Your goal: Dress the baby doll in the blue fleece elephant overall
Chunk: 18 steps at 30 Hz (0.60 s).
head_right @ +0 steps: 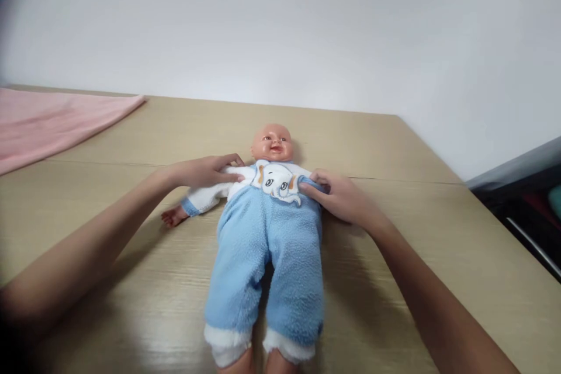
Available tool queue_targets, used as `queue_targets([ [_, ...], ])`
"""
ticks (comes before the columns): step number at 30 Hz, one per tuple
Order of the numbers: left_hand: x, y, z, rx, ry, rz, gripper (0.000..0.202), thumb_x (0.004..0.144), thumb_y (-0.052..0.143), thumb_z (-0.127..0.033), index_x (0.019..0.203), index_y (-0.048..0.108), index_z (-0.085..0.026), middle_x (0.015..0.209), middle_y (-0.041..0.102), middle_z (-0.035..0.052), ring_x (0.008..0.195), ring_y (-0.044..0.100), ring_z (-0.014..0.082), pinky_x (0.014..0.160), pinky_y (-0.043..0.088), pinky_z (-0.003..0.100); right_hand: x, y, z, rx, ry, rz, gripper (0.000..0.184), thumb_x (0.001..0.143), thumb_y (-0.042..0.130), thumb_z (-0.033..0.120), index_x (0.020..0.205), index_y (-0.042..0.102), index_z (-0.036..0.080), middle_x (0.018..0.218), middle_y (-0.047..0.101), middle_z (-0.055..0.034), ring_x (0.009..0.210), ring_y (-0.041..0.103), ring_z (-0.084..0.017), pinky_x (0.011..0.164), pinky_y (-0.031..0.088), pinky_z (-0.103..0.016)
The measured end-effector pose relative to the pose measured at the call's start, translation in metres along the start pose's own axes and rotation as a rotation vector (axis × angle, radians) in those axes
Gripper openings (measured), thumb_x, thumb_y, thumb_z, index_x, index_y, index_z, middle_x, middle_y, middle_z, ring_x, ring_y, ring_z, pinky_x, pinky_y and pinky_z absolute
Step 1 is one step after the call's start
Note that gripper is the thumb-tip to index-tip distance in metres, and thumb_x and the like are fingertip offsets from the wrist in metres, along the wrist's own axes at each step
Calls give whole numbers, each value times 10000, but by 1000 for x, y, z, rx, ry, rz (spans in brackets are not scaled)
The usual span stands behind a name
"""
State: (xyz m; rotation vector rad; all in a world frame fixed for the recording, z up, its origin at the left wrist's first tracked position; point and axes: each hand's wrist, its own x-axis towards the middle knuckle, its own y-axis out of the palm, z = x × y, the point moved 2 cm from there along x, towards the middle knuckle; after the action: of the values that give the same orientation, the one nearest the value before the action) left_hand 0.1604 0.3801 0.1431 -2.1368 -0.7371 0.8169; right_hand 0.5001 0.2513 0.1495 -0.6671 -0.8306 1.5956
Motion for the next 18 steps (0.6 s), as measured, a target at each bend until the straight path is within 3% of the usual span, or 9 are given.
queue_targets([
  [2, -4, -2, -5, 166, -56, -55, 710, 1014, 566, -821, 1468, 668, -285, 1339, 832, 125, 1184, 764, 382, 951, 545, 422, -20, 3, -24, -73, -63, -184, 422, 1078, 674, 654, 928, 679, 260, 861, 739, -43, 805, 660, -267, 774, 496, -410],
  [4, -12, -3, -14, 389, -116, -154, 673, 1060, 567, -783, 1421, 695, -230, 1259, 839, 165, 1124, 773, 412, 902, 531, 438, -39, 8, -43, -194, -204, -337, 306, 1080, 708, 563, 1008, 713, 266, 1023, 771, -92, 1003, 704, -334, 938, 540, -489],
  [6, -23, -3, -28, 592, -115, -294, 570, 1106, 613, -666, 1376, 696, -171, 1224, 828, 184, 1120, 768, 423, 920, 525, 457, -54, 14, -58, -285, -314, -428, 169, 1084, 728, 447, 1113, 733, 280, 1172, 767, -120, 1154, 702, -369, 1051, 541, -549],
  [8, -34, 1, -48, 698, -37, -439, 406, 1143, 633, -492, 1352, 688, -148, 1231, 808, 173, 1141, 750, 400, 966, 524, 464, -63, 15, -68, -323, -375, -475, 147, 1071, 752, 361, 1197, 723, 290, 1266, 751, -134, 1213, 703, -376, 1090, 550, -578],
  [10, -42, 7, -73, 675, 91, -555, 268, 1160, 611, -364, 1323, 688, -166, 1255, 787, 149, 1164, 721, 366, 995, 528, 457, -65, 10, -77, -298, -401, -473, 276, 1039, 795, 347, 1292, 695, 297, 1343, 737, -147, 1256, 706, -389, 1111, 562, -608],
  [13, -40, 23, -116, 542, 343, -640, 240, 1171, 599, -371, 1286, 688, -180, 1328, 756, 145, 1242, 665, 353, 1060, 527, 466, -67, -5, -91, -219, -376, -354, 523, 978, 863, 426, 1446, 647, 335, 1450, 726, -147, 1339, 695, -427, 1149, 565, -667],
  [15, -27, 37, -141, 478, 494, -613, 279, 1187, 569, -415, 1267, 692, -178, 1355, 740, 146, 1301, 636, 346, 1149, 494, 481, -71, -16, -102, -174, -317, -278, 619, 936, 900, 489, 1486, 647, 357, 1474, 735, -136, 1343, 703, -443, 1107, 603, -653],
  [18, 6, 57, -165, 500, 529, -508, 315, 1166, 620, -448, 1263, 717, -165, 1305, 752, 137, 1264, 650, 348, 1107, 498, 485, -81, -31, -116, -105, -190, -249, 521, 931, 896, 540, 1382, 732, 340, 1334, 810, -120, 1170, 779, -420, 952, 661, -565],
])
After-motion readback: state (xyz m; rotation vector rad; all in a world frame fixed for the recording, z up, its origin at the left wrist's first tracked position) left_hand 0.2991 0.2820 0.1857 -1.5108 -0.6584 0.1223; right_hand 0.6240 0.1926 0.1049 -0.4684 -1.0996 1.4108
